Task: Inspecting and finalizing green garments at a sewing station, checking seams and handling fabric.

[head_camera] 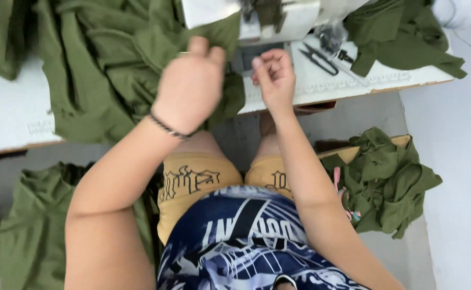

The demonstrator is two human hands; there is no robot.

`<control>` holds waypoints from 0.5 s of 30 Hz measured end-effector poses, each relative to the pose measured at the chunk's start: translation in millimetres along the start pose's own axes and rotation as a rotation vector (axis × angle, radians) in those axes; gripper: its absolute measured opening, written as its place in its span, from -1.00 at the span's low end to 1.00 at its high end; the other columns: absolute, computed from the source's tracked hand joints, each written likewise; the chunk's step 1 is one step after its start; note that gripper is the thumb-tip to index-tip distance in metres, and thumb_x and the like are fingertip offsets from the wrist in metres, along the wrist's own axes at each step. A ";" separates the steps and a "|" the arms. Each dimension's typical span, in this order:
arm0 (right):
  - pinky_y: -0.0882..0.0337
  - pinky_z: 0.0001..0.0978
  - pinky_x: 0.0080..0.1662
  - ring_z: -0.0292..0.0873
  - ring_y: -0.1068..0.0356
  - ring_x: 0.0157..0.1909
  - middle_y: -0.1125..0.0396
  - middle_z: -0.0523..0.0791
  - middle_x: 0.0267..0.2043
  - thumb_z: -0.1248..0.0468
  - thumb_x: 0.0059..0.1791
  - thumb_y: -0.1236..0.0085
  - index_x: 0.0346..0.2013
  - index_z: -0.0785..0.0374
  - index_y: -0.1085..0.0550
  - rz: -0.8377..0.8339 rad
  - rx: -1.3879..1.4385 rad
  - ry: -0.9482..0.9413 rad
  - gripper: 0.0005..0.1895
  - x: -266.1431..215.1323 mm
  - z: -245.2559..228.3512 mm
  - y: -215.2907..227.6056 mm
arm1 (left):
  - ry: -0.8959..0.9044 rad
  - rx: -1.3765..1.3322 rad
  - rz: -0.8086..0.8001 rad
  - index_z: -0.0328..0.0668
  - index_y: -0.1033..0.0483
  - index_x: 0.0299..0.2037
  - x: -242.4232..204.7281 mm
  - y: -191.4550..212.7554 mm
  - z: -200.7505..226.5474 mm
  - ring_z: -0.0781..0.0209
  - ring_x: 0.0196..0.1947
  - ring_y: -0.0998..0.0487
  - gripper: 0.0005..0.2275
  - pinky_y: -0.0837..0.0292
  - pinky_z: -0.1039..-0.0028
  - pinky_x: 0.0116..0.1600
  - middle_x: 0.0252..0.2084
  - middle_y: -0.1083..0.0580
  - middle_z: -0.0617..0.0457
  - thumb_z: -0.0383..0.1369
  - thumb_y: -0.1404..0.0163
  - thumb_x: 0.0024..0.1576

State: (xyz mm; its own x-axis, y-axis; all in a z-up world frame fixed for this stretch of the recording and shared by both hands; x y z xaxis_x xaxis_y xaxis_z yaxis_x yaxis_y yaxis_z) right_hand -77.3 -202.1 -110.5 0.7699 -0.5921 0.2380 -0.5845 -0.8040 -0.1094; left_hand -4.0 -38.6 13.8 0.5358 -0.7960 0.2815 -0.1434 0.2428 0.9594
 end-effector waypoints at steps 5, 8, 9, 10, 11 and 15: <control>-0.26 -0.39 0.14 -0.23 -0.22 0.12 -0.31 -0.12 0.05 -0.08 0.10 0.31 0.13 0.19 -0.32 -0.022 0.145 -0.059 -0.49 9.2 11.2 16.6 | 0.016 -0.024 0.104 -0.08 -0.53 -0.16 48.6 -66.9 79.8 0.16 -0.58 -0.60 -0.74 -0.43 0.36 -0.59 -0.29 -0.50 0.03 -0.13 0.09 0.16; -0.18 -0.39 0.01 -0.22 -0.18 0.01 -0.28 -0.13 -0.04 -0.43 -0.04 0.45 0.08 0.15 -0.32 -0.033 0.432 -0.268 -0.18 -6.6 -5.4 14.0 | 0.024 -0.262 0.105 -0.26 -0.49 -0.10 65.8 -91.0 79.5 -0.06 -0.44 -0.60 -0.70 -0.51 0.24 -0.45 -0.21 -0.46 -0.07 -0.18 0.08 0.19; -0.09 -0.48 -0.39 -0.33 -0.14 -0.43 -0.23 -0.25 -0.41 -0.48 -0.12 0.44 -0.23 0.10 -0.37 -0.059 0.455 -0.312 -0.23 -17.0 -17.7 10.6 | -0.036 -0.421 0.117 -0.28 -0.49 -0.26 67.3 -97.0 78.8 -0.19 -0.38 -0.56 -0.92 -0.55 0.15 -0.38 -0.23 -0.41 -0.14 -0.49 -0.02 0.07; -0.09 -0.48 -0.39 -0.33 -0.14 -0.43 -0.23 -0.25 -0.41 -0.48 -0.12 0.44 -0.23 0.10 -0.37 -0.052 0.455 -0.307 -0.23 -22.2 -14.5 14.5 | -0.043 -0.422 0.117 -0.28 -0.49 -0.26 60.1 -85.2 71.0 -0.19 -0.38 -0.56 -0.92 -0.55 0.15 -0.38 -0.23 -0.41 -0.14 -0.49 -0.02 0.07; -0.15 -0.45 -0.03 -0.30 -0.15 -0.07 -0.22 -0.19 -0.10 -0.12 -0.02 0.12 0.00 0.16 -0.29 -0.163 0.295 -0.162 -0.51 -25.3 -20.1 14.0 | -0.057 -0.524 0.099 -0.27 -0.45 -0.37 53.9 -74.2 63.1 -0.18 -0.43 -0.52 -0.90 -0.46 0.09 -0.41 -0.33 -0.39 -0.08 -0.42 -0.08 0.12; -0.48 -0.09 0.32 0.02 -0.38 0.25 -0.35 0.11 0.22 0.48 0.02 -0.27 0.39 0.14 -0.10 -0.330 0.245 -0.119 -0.26 -44.4 -51.2 20.5 | -0.181 -0.938 0.119 -0.10 -0.53 -0.41 33.0 -5.9 20.4 0.28 -0.47 -0.39 -0.79 -0.30 0.46 -0.31 -0.45 -0.46 0.16 -0.30 -0.26 0.23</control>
State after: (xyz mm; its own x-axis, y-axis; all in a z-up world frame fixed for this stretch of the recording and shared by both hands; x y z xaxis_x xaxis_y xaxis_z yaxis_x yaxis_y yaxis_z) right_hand -136.6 -189.5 -73.9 0.9380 -0.2916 0.1876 -0.2348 -0.9323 -0.2751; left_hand -2.4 -77.6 17.7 0.4131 -0.7921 0.4494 0.5776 0.6094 0.5432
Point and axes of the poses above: each hand's wrist, its own x-axis towards the middle knuckle, its own y-axis out of the back of the hand, z = x × y, the point moved 6 cm from there along x, towards the middle knuckle
